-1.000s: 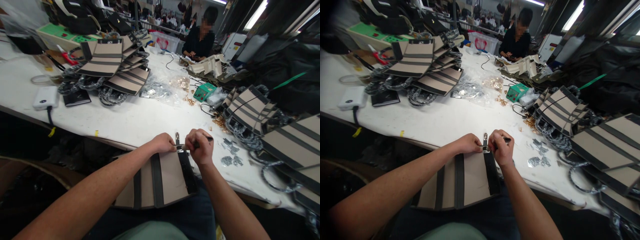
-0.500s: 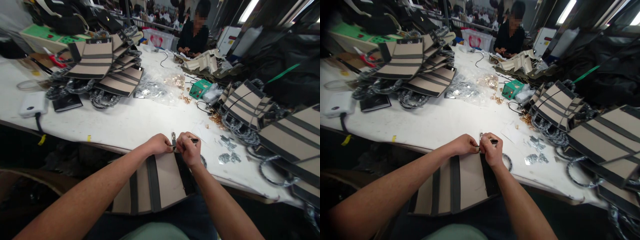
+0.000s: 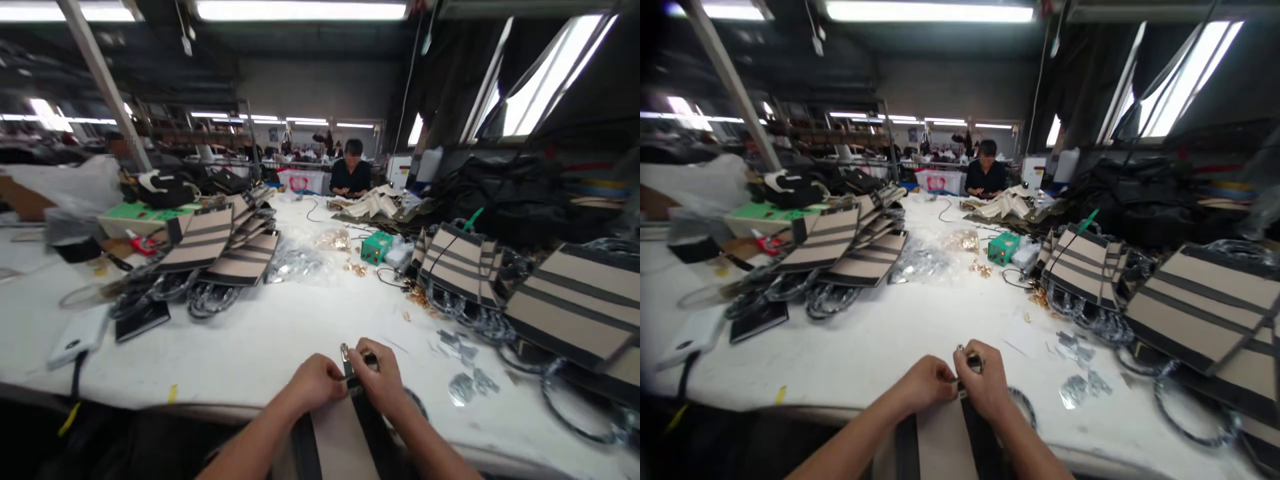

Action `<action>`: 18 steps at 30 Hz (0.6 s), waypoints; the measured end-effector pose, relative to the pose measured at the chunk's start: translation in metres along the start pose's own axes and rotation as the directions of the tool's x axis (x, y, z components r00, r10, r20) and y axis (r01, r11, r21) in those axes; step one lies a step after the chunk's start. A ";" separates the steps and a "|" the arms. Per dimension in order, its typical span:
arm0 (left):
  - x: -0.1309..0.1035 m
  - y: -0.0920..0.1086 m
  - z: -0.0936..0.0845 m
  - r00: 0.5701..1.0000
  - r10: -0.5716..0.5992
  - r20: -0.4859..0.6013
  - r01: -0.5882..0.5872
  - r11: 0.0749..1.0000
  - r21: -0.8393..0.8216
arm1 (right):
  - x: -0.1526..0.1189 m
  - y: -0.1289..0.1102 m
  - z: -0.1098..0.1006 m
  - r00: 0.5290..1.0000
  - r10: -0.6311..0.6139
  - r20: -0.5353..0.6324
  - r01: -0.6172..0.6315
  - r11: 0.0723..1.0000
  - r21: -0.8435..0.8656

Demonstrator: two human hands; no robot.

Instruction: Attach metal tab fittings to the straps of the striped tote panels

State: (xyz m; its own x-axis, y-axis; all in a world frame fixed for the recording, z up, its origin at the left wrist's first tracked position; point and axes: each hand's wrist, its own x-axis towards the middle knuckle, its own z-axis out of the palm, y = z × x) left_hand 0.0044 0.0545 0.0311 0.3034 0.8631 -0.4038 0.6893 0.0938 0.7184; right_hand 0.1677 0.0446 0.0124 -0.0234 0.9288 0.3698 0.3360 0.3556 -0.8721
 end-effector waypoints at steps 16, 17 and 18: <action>-0.001 -0.020 0.019 0.976 -0.174 -0.128 0.176 0.984 0.010 | -0.032 0.090 -0.026 0.932 -0.270 0.242 0.357 0.802 -0.478; 0.000 -0.022 0.021 0.976 -0.174 -0.130 0.178 0.984 0.022 | -0.034 0.098 -0.026 0.922 -0.269 0.279 0.371 0.823 -0.430; -0.001 -0.023 0.023 0.977 -0.167 -0.133 0.174 0.984 0.037 | -0.034 0.107 -0.026 0.918 -0.266 0.295 0.370 0.842 -0.392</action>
State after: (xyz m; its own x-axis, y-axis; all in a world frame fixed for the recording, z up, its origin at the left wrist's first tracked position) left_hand 0.0037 0.0402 0.0013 0.0934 0.8935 -0.4393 0.7555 0.2237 0.6157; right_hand 0.2289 0.0480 -0.0856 -0.3889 0.7886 0.4764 0.6432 0.6026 -0.4724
